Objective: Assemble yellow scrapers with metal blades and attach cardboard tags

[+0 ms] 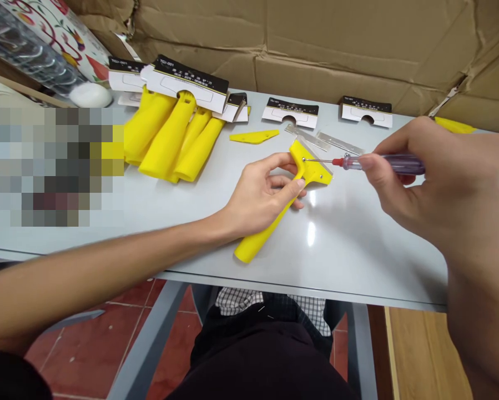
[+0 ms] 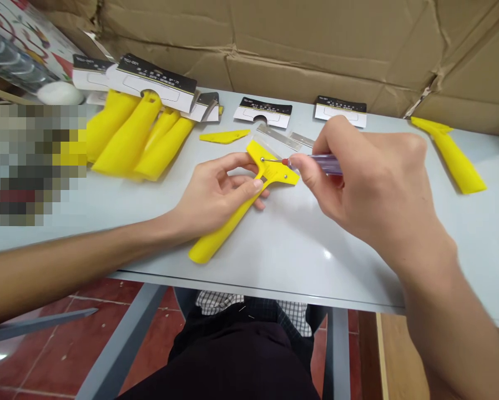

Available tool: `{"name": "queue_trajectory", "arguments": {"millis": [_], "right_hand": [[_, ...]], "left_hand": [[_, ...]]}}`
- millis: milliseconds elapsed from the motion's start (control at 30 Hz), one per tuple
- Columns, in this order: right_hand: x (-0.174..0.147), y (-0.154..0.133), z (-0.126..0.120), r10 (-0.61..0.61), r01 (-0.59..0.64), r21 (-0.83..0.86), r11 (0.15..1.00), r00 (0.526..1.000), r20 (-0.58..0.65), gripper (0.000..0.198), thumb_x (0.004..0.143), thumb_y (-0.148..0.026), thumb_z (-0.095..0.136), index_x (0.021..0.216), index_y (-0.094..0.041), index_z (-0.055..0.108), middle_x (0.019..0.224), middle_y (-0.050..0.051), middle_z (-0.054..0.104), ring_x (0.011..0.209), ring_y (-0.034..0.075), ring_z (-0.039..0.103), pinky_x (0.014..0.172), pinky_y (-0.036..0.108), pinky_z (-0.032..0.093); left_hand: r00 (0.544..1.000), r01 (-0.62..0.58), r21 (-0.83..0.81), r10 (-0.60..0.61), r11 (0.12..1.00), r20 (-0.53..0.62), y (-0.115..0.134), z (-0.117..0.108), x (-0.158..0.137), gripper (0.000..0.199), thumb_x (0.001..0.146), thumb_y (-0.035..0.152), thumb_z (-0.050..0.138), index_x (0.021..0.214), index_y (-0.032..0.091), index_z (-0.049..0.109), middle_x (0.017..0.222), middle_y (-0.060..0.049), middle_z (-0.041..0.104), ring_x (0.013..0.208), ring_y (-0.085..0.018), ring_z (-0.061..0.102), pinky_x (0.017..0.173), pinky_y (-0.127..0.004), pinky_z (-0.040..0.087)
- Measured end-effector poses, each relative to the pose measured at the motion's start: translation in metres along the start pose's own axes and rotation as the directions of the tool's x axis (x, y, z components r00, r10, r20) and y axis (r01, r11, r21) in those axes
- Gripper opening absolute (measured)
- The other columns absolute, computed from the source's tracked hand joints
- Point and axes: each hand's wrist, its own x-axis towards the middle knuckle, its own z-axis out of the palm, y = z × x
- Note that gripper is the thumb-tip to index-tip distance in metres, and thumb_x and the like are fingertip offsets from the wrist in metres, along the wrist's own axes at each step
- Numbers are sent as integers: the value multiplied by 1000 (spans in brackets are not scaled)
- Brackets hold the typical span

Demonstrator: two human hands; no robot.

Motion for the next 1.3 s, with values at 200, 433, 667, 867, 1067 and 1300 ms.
{"name": "queue_trajectory", "arguments": {"millis": [200,433,667,867,1067,1300], "right_hand": [[-2,1,-1,44,-49,63,997,996,82,14,94,-37,67,101,-26,63,62,-5,60,52,21,60,58,37,37],[0,-5,-5,40,-47,97,994,996,79,2,101,-29,64,101,-28,64,70,-4,67,58,19,64,58,35,38],[1,5,2,1,-1,-8,1000,998,57,29,109,-37,56,84,-24,62,55,-4,50,46,15,43,55,35,24],[2,0,-3,-34,20,127,992,994,104,8,106,-28,64,98,-27,64,84,1,71,65,18,64,61,34,43],[3,-5,-4,-18,0,167,986,994,108,8,104,-21,65,99,-28,67,93,1,76,71,19,71,63,35,50],[0,1,4,-38,38,23,999,999,14,21,105,-42,65,92,-26,65,54,-7,54,47,16,53,50,34,32]], "left_hand": [[1000,7,32,-6,999,-19,0,1,-1,22,92,29,80,106,18,68,97,-6,75,76,-20,81,69,-33,70],[1000,6,34,-6,999,-14,-2,0,0,23,91,28,80,106,18,66,95,-4,74,75,-20,81,68,-33,69],[1000,5,33,-5,999,-17,-1,0,-1,21,93,26,80,107,17,68,98,-6,74,75,-19,80,68,-33,69],[1000,5,16,-4,1000,-9,-2,1,0,20,93,25,79,106,17,66,99,-7,74,75,-19,80,68,-33,69],[1000,-5,16,5,1000,-9,-3,1,0,18,92,23,77,105,17,65,99,-6,74,74,-18,80,67,-32,69],[1000,-3,14,3,1000,0,-2,1,0,18,93,24,78,105,17,66,99,-6,74,75,-18,80,67,-32,69]]}}
